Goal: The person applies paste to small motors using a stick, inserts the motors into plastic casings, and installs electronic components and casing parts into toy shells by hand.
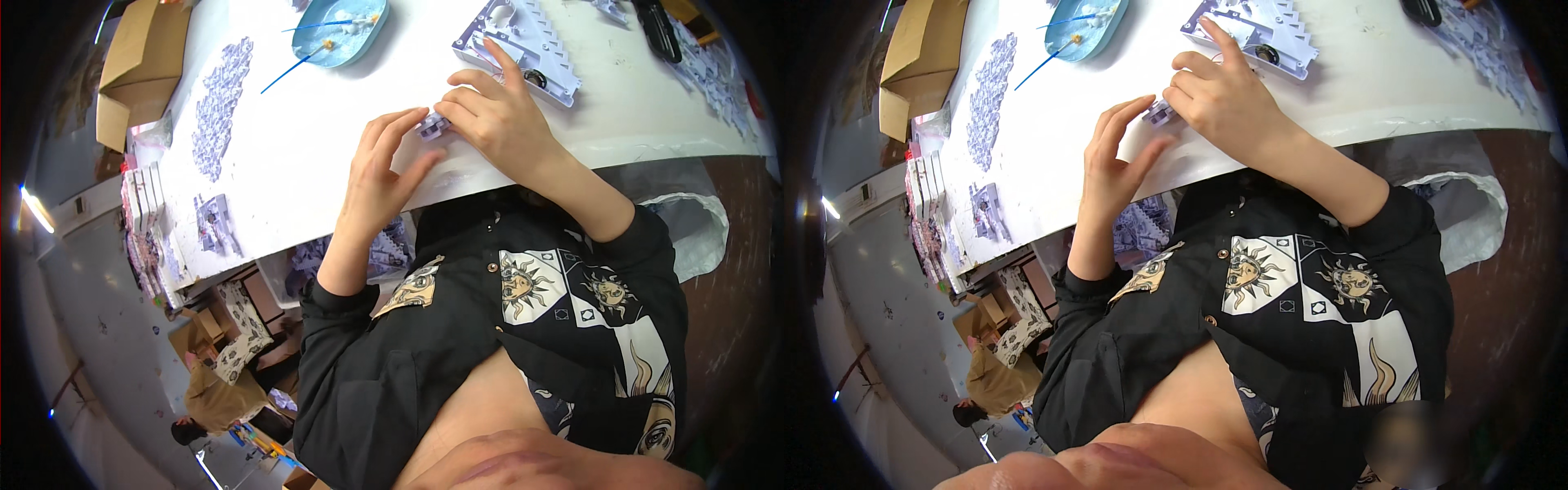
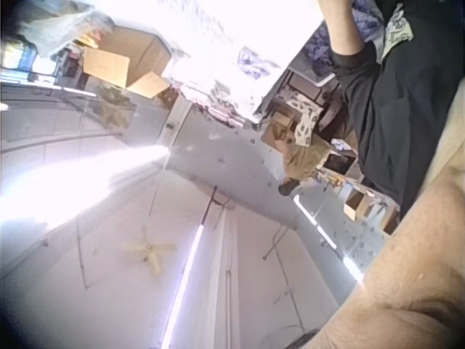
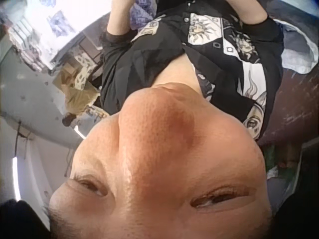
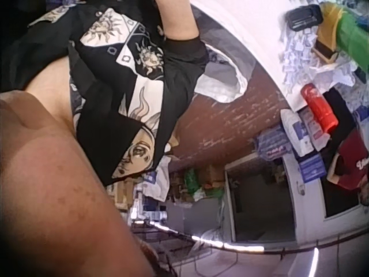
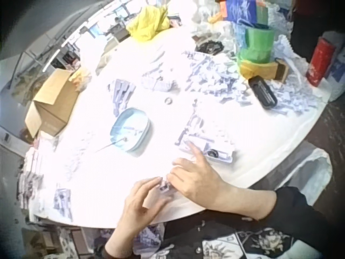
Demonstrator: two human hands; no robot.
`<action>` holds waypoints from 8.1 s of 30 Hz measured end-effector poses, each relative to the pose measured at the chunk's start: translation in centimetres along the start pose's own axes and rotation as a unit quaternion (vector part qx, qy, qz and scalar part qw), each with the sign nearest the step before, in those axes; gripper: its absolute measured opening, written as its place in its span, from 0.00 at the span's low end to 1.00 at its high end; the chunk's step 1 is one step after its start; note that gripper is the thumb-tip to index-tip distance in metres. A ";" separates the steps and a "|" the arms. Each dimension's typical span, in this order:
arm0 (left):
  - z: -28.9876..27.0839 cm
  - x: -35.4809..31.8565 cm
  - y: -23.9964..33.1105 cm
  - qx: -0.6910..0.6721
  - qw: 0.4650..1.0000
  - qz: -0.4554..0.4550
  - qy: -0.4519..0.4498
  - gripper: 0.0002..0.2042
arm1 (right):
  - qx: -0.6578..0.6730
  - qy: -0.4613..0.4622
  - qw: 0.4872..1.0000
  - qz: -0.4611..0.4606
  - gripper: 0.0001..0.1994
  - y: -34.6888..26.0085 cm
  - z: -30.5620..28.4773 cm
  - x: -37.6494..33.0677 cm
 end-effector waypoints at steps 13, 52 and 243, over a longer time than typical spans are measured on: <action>0.1 1.6 0.1 0.028 0.998 0.045 0.026 0.17 | -0.032 -0.063 0.997 0.011 0.09 0.4 0.2 0.4; 7.0 9.8 10.2 0.248 0.933 0.231 -0.121 0.10 | 0.192 0.020 0.939 0.284 0.11 14.5 -2.7 -4.0; -12.9 -7.2 -13.4 0.027 0.899 -0.158 0.407 0.18 | 0.228 -0.042 0.941 0.245 0.11 4.4 -2.3 -4.9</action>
Point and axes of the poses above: each hand's wrist, its own x-axis towards the middle knuckle, its own z-axis out of the palm, y = z × x, the point moved 9 cm from there along x, towards the middle knuckle, and after that the axes turned 10 degrees about -z, right-handed, at the moved point
